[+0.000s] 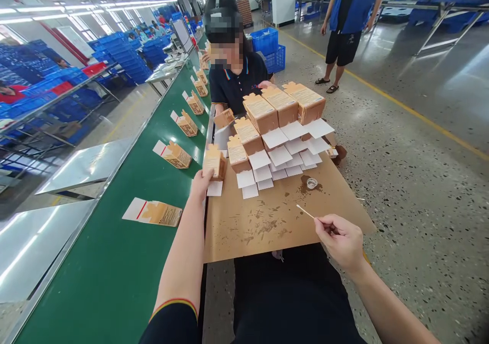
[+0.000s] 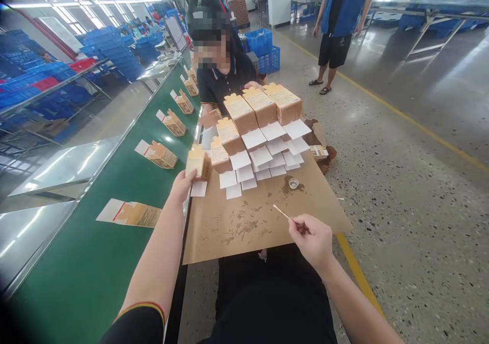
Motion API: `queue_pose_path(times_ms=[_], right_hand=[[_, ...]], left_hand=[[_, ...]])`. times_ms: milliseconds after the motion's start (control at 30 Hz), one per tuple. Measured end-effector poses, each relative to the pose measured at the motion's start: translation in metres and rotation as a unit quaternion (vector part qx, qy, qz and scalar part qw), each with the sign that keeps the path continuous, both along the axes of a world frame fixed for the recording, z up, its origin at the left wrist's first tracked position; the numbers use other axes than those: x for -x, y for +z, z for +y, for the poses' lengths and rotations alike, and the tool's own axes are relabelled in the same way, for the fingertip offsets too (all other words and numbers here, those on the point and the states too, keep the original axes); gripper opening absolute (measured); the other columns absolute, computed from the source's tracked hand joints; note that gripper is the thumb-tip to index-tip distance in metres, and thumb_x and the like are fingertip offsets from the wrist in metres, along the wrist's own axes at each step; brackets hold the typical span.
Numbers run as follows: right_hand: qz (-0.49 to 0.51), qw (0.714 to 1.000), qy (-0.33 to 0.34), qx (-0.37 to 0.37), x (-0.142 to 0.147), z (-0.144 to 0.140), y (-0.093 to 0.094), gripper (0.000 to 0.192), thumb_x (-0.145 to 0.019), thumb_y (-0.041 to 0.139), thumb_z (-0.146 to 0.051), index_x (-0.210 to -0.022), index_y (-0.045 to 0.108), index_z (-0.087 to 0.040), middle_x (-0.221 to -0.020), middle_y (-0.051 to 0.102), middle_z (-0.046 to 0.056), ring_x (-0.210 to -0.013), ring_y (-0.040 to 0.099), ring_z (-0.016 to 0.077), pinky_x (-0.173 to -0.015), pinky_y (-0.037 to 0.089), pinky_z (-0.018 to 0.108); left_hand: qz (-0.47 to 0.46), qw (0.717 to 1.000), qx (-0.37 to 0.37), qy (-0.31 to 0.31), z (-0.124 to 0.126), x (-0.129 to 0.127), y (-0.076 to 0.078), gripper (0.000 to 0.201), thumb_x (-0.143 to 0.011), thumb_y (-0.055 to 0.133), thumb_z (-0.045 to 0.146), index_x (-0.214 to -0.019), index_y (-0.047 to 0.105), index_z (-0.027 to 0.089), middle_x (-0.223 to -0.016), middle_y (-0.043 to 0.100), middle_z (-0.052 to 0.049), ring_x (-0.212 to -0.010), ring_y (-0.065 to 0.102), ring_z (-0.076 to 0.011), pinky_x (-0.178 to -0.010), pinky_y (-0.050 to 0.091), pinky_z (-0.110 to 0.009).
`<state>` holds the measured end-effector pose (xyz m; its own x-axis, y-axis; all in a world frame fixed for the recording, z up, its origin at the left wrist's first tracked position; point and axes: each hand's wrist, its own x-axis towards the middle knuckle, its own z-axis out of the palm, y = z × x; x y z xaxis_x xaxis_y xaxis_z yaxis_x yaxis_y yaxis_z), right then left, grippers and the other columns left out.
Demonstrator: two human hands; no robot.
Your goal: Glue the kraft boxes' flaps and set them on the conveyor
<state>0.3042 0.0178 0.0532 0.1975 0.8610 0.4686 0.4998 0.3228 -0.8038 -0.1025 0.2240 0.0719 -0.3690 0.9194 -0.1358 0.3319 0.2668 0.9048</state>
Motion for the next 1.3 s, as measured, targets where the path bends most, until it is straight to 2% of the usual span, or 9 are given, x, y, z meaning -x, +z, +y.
queue_pose_path(times_ms=[133, 233, 300, 433, 567, 733, 900, 1100, 1300], right_hand=[[0.012, 1.0, 0.005, 0.009, -0.008, -0.01, 0.001, 0.031, -0.106, 0.073, -0.039, -0.079, 0.074, -0.024, -0.061, 0.066, -0.002, -0.048, 0.058, 0.0129, -0.05, 0.052, 0.026], [0.016, 0.999, 0.033, 0.013, 0.002, -0.015, 0.001, 0.028, -0.105, 0.074, -0.033, -0.079, 0.073, -0.024, -0.062, 0.066, -0.001, -0.049, 0.058, 0.0137, -0.049, 0.052, 0.027], [0.016, 0.997, 0.072, 0.019, 0.018, -0.015, -0.004, 0.027, -0.105, 0.072, -0.028, -0.078, 0.072, -0.024, -0.063, 0.067, -0.001, -0.05, 0.059, 0.0134, -0.051, 0.052, 0.027], [-0.013, 0.988, 0.15, 0.022, 0.057, -0.009, -0.027, 0.025, -0.103, 0.067, -0.023, -0.078, 0.07, -0.024, -0.065, 0.068, -0.001, -0.054, 0.061, 0.0127, -0.056, 0.052, 0.025], [-0.048, 0.984, 0.172, 0.01, 0.082, 0.008, -0.049, 0.027, -0.103, 0.062, -0.018, -0.076, 0.065, -0.024, -0.064, 0.064, -0.002, -0.056, 0.059, 0.0126, -0.059, 0.05, 0.025], [-0.095, 0.978, 0.181, 0.032, 0.086, 0.025, -0.063, 0.03, -0.103, 0.057, -0.018, -0.074, 0.058, -0.024, -0.067, 0.062, -0.001, -0.061, 0.058, 0.0147, -0.062, 0.047, 0.027], [-0.129, 0.966, 0.217, 0.061, 0.084, 0.023, -0.069, 0.031, -0.102, 0.056, -0.016, -0.073, 0.052, -0.025, -0.067, 0.059, -0.001, -0.061, 0.054, 0.0155, -0.062, 0.043, 0.028], [-0.147, 0.951, 0.27, 0.021, 0.091, 0.014, -0.067, 0.035, -0.102, 0.057, -0.01, -0.073, 0.045, -0.025, -0.065, 0.052, -0.003, -0.058, 0.048, 0.0138, -0.061, 0.037, 0.027], [-0.126, 0.969, 0.208, 0.052, 0.077, 0.031, -0.059, 0.032, -0.102, 0.057, -0.018, -0.071, 0.053, -0.026, -0.065, 0.059, 0.0, -0.06, 0.055, 0.0159, -0.061, 0.044, 0.028]], left_hand=[[-0.187, 0.979, -0.068, 0.053, -0.105, 0.015, -0.014, 0.071, -0.069, 0.1, 0.052, -0.128, 0.074, 0.023, -0.14, 0.08, -0.015, -0.132, 0.076, -0.0386, -0.113, 0.063, -0.056], [-0.234, 0.966, -0.098, 0.054, -0.172, -0.019, -0.029, 0.088, -0.063, 0.105, 0.057, -0.14, 0.073, 0.028, -0.151, 0.076, -0.014, -0.141, 0.072, -0.04, -0.117, 0.062, -0.055], [-0.228, 0.968, -0.093, 0.053, -0.192, -0.051, -0.036, 0.094, -0.061, 0.107, 0.06, -0.142, 0.073, 0.026, -0.149, 0.076, -0.016, -0.143, 0.071, -0.0412, -0.12, 0.061, -0.056], [-0.202, 0.974, -0.078, 0.066, -0.186, -0.088, -0.043, 0.087, -0.059, 0.108, 0.059, -0.129, 0.078, 0.018, -0.137, 0.081, -0.02, -0.138, 0.074, -0.0424, -0.121, 0.06, -0.058], [-0.17, 0.982, -0.045, 0.067, -0.173, -0.087, -0.04, 0.075, -0.06, 0.11, 0.048, -0.121, 0.079, 0.016, -0.132, 0.082, -0.02, -0.133, 0.077, -0.0426, -0.118, 0.061, -0.06], [-0.131, 0.988, -0.032, 0.077, -0.172, -0.091, -0.038, 0.067, -0.065, 0.108, 0.04, -0.121, 0.076, 0.017, -0.136, 0.081, -0.021, -0.131, 0.078, -0.0407, -0.116, 0.062, -0.058], [-0.119, 0.988, -0.03, 0.088, -0.173, -0.1, -0.04, 0.072, -0.066, 0.108, 0.037, -0.125, 0.072, 0.019, -0.138, 0.079, -0.02, -0.131, 0.078, -0.0391, -0.115, 0.063, -0.055], [-0.109, 0.99, -0.026, 0.089, -0.173, -0.101, -0.037, 0.067, -0.066, 0.108, 0.037, -0.121, 0.073, 0.021, -0.133, 0.081, -0.018, -0.127, 0.079, -0.0391, -0.112, 0.064, -0.056], [-0.085, 0.993, -0.048, 0.073, -0.176, -0.106, -0.047, 0.073, -0.067, 0.107, 0.039, -0.127, 0.07, 0.02, -0.131, 0.08, -0.018, -0.128, 0.078, -0.038, -0.114, 0.062, -0.055]])
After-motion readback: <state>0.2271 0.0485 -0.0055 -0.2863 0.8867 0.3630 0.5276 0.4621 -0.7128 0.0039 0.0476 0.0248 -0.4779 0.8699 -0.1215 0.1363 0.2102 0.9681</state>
